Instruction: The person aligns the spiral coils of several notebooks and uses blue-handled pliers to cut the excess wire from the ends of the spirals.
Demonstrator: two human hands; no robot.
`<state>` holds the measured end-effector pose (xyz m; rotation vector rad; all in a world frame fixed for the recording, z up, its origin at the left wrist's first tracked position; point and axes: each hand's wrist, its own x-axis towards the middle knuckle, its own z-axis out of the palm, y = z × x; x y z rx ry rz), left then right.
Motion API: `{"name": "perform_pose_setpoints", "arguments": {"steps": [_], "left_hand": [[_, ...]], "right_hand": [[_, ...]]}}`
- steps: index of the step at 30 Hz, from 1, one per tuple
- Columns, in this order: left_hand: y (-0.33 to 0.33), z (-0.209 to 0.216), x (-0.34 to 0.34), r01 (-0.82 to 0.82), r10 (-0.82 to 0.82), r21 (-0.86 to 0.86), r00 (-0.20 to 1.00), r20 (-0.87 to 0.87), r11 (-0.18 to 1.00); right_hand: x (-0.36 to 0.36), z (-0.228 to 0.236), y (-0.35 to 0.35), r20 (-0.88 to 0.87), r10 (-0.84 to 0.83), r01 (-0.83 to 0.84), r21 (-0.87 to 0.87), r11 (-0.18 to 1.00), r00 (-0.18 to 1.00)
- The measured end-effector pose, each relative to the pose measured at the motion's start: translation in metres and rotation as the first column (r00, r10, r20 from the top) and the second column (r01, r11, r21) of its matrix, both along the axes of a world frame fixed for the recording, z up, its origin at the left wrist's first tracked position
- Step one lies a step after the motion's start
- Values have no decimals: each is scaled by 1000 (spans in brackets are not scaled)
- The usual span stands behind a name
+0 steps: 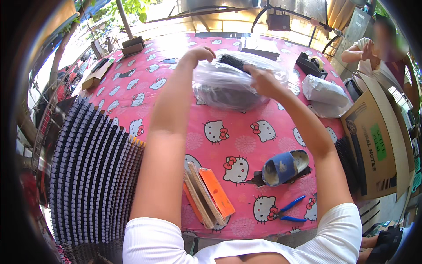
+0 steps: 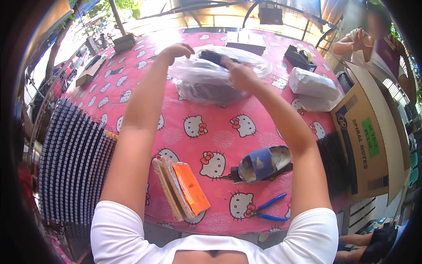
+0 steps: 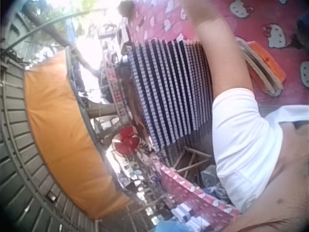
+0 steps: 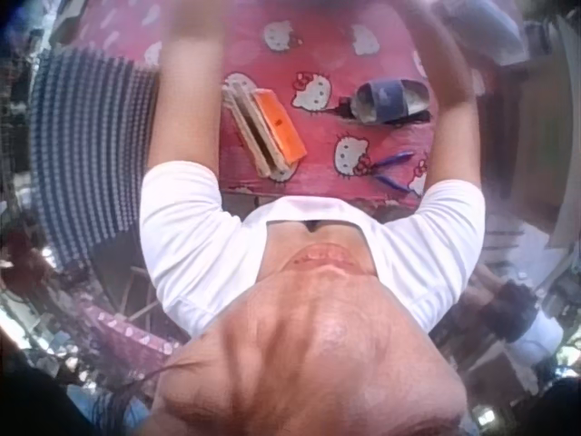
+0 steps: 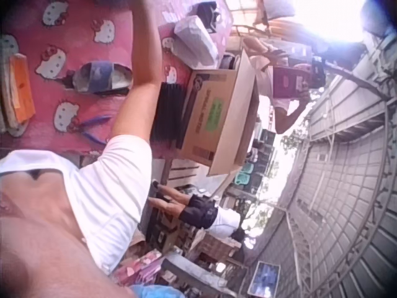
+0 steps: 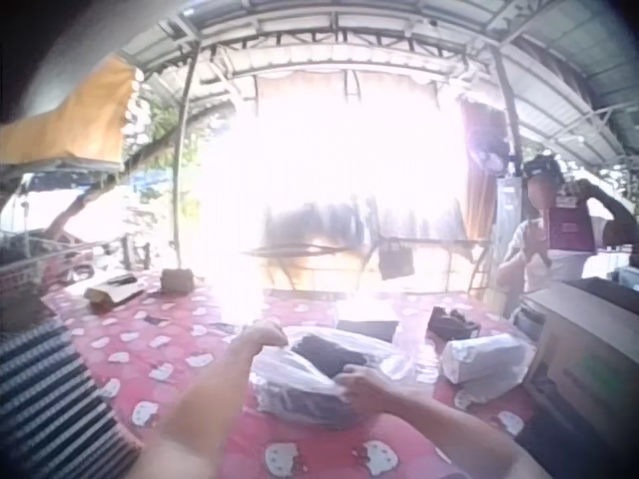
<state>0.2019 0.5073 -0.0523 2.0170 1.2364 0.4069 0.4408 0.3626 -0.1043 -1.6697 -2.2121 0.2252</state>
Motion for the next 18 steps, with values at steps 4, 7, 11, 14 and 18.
{"name": "perform_pose_setpoints", "arguments": {"steps": [4,7,11,14,18], "left_hand": [[2,-14,34,-318,331,133,720,-610,939],[14,-27,21,-336,438,280,697,-568,899],[-15,-28,45,-495,528,197,731,-433,846],[-28,-16,21,-208,223,103,714,-663,973],[-17,-1,70,85,-14,84,786,-619,993]], "right_hand": [[-9,6,-37,62,666,-653,-147,743,743],[-16,31,-26,-106,659,-666,-38,745,744],[8,43,39,-76,44,-64,-274,960,996],[8,16,87,204,-265,334,-545,769,943],[133,-11,100,366,-442,439,97,893,819]]}}
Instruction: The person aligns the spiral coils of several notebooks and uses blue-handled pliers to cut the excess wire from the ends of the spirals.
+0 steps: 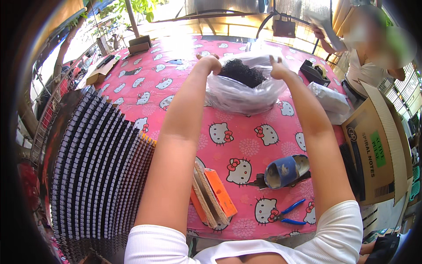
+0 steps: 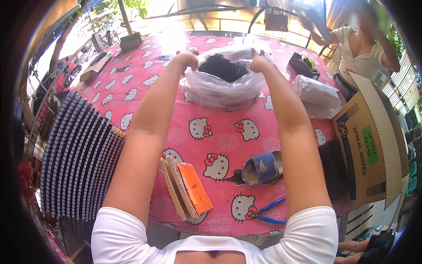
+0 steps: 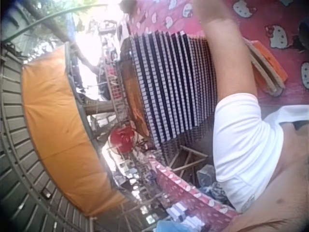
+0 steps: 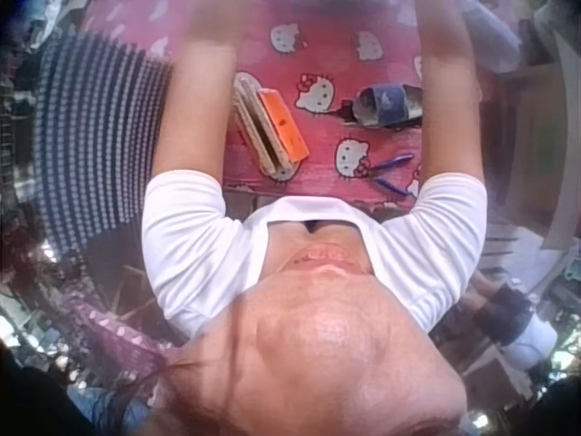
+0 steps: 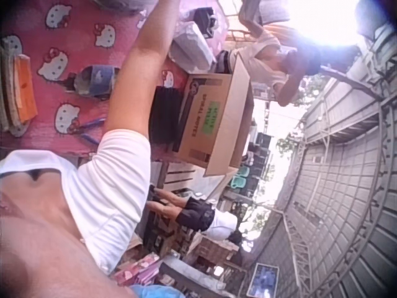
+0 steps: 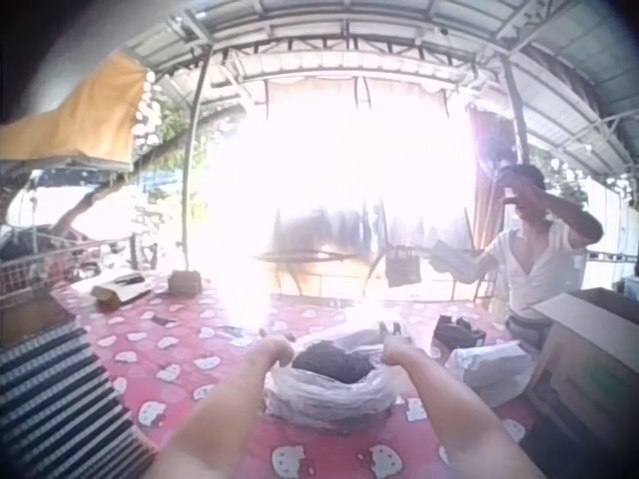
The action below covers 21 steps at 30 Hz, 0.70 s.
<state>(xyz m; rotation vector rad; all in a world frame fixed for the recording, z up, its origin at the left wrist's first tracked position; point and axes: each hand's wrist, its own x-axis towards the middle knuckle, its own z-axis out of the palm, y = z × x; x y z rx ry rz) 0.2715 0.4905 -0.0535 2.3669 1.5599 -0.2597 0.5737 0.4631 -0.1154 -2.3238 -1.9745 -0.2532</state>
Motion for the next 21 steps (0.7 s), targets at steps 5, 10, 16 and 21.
{"name": "perform_pose_setpoints", "arguments": {"steps": [5,10,16,21], "left_hand": [[71,-38,-110,207,-82,59,612,-787,977],[0,-37,-34,-475,337,-49,545,767,879],[-15,-27,-40,-419,368,133,881,297,898],[18,-50,-31,-529,427,143,793,435,837]], "right_hand": [[-159,59,-32,-25,144,-140,115,983,989],[-136,27,-100,-297,548,-512,195,837,782],[-164,9,-140,-106,727,-721,93,687,679],[-157,11,-166,-12,809,-799,144,583,588]]}}
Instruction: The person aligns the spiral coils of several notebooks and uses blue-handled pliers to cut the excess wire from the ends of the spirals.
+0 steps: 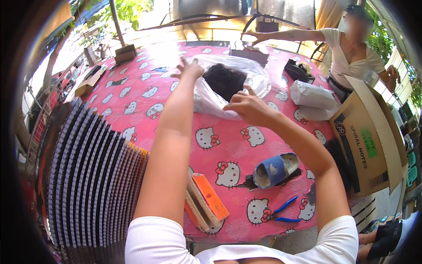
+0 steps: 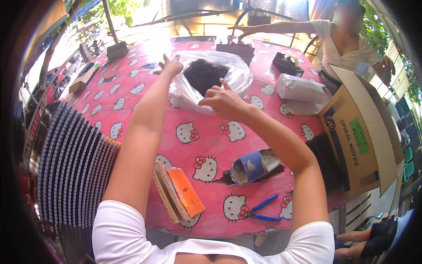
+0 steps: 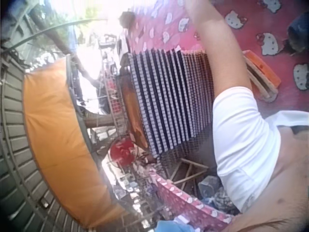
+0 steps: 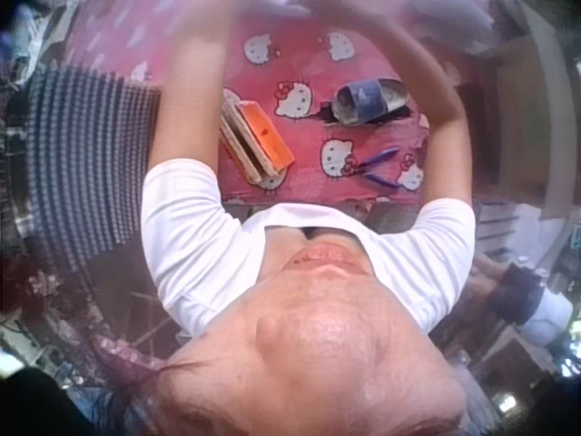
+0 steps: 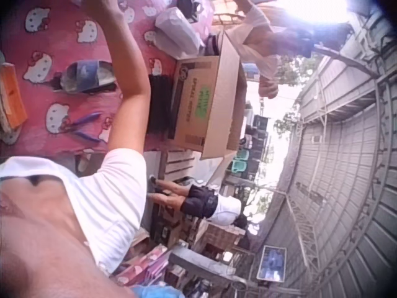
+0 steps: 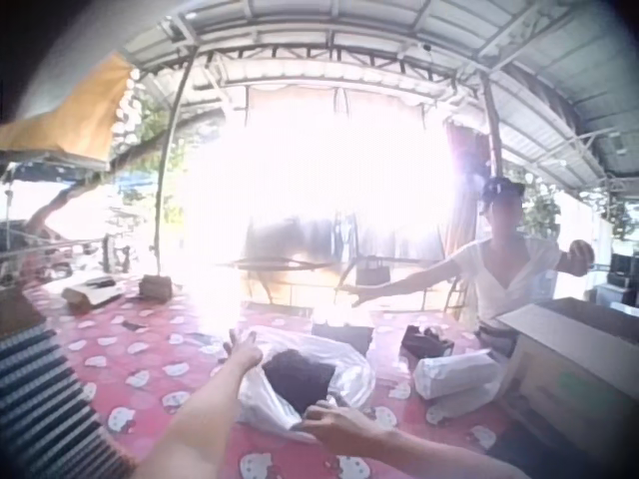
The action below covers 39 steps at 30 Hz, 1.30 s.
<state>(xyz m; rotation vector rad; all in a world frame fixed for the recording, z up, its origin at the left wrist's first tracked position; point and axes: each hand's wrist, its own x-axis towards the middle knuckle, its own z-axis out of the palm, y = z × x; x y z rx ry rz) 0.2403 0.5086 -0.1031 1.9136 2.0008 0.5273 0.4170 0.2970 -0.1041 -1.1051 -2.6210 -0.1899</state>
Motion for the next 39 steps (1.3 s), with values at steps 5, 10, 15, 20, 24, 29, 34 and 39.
{"name": "perform_pose_setpoints", "arguments": {"steps": [5,10,15,20,24,29,34,39], "left_hand": [[40,7,-15,58,-88,136,971,224,989],[4,43,29,158,-163,121,986,25,980],[11,42,20,153,-131,126,976,-173,980],[66,17,-14,-66,81,-109,988,135,992],[90,5,-39,31,57,-252,941,333,967],[55,-4,12,100,116,-345,825,553,933],[72,6,-48,110,-66,-2,611,789,994],[23,39,23,-288,71,282,804,590,915]], "right_hand": [[11,8,17,-230,42,-27,70,997,972],[68,-11,102,-386,-300,255,-165,953,872],[78,-14,155,-16,-703,685,-210,697,711],[63,-9,185,-170,-644,582,-304,755,746],[68,-6,190,-263,-579,530,-237,814,772],[85,8,151,-428,-511,562,-9,827,745],[-6,46,-13,-465,20,-74,-99,992,885],[30,42,-172,-129,-43,-44,-602,797,991]]}}
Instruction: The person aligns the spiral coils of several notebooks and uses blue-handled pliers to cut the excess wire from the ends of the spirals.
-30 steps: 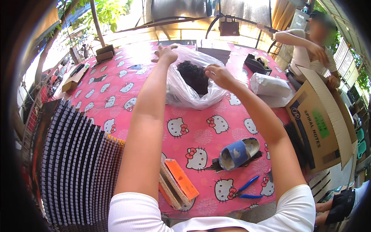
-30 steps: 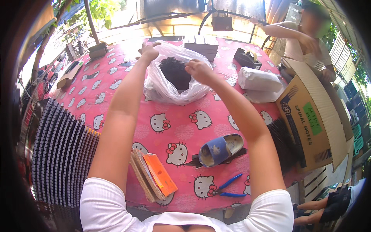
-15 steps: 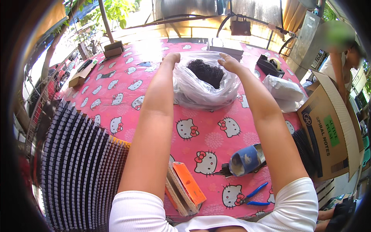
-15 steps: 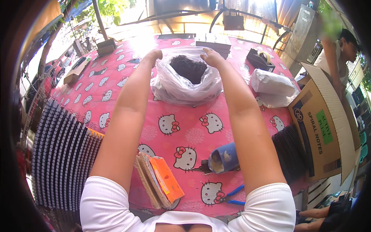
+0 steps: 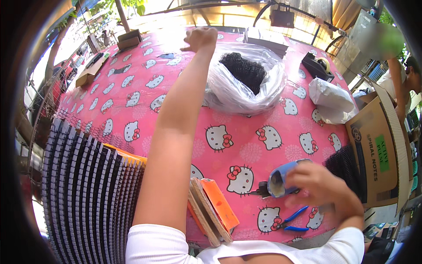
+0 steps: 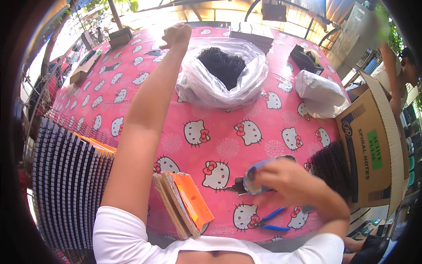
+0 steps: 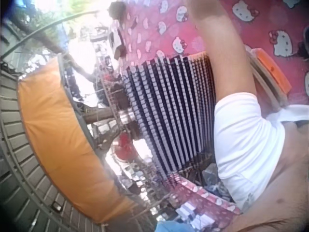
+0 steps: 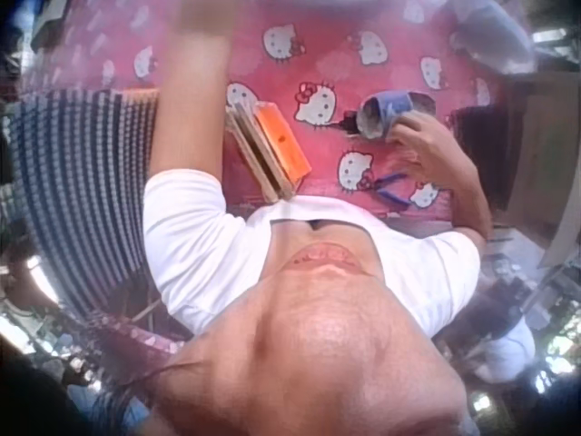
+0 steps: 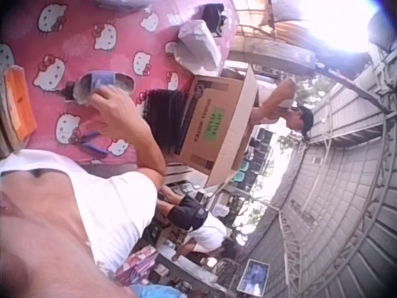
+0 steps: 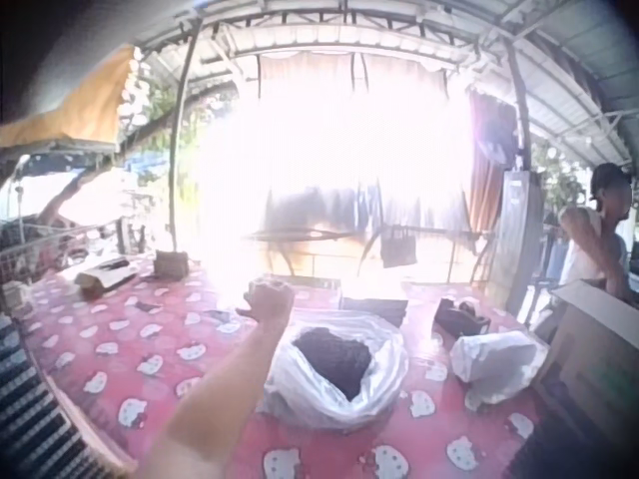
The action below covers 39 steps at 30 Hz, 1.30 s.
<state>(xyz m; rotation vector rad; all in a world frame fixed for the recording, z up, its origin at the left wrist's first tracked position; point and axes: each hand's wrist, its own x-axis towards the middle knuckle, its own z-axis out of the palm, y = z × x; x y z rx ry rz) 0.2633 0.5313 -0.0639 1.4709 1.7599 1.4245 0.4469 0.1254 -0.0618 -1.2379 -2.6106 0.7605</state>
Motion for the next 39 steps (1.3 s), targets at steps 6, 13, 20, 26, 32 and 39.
{"name": "perform_pose_setpoints", "arguments": {"steps": [6,13,20,26,32,39], "left_hand": [[-10,12,24,-127,100,362,991,93,923],[-52,33,108,-204,160,720,979,129,664],[-219,101,53,305,-593,522,560,579,797],[-433,78,-63,558,-739,751,659,-141,354],[-551,81,-211,251,-88,861,968,-237,442],[-549,86,-264,-47,169,688,979,-110,724]], "right_hand": [[-1,-59,-116,180,-200,225,-127,966,963],[11,-97,-155,-115,-560,571,113,813,820],[19,-94,-120,116,-578,589,-165,791,808],[-20,-115,-156,54,-637,530,503,682,769],[-77,-72,-160,-290,-562,600,57,798,774],[-220,-71,-119,-397,-290,318,4,948,871]]}}
